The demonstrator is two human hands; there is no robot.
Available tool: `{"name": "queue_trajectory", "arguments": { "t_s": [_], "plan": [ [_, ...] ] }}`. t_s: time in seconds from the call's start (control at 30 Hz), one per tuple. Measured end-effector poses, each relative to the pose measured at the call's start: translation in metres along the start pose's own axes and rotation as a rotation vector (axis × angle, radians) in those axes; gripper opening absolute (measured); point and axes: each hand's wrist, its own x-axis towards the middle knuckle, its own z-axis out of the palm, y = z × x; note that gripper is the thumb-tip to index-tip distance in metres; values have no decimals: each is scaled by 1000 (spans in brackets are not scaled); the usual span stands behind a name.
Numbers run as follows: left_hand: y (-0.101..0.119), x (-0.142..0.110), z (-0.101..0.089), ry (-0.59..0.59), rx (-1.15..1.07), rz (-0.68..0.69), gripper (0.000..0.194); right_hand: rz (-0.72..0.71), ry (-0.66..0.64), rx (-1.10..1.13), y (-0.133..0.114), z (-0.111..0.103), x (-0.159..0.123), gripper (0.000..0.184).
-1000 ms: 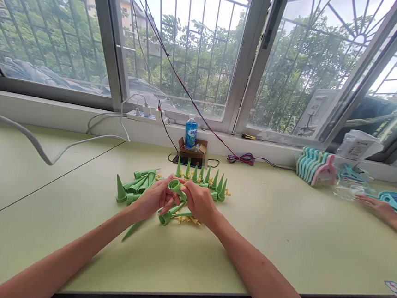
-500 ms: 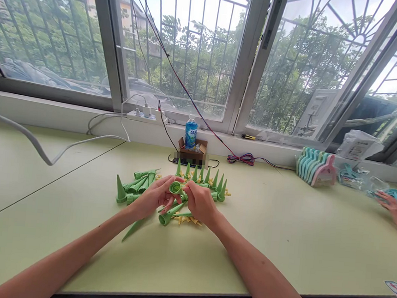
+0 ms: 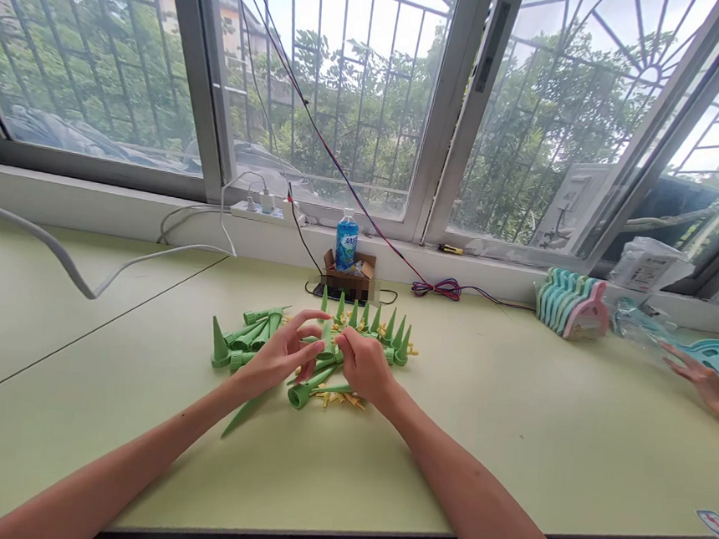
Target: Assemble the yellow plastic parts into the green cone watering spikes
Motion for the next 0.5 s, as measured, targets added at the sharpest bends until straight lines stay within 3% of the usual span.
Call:
{"name": "queue_trajectory", "arguments": {
  "t_s": [0.33,0.5],
  "plan": [
    [-4,-3,6,131,331,125,50,81,20,55,-1,3,3,40],
    [-3,-3,7,145,330,137,52,112,32,63,-4,3,4,44]
  ]
}}
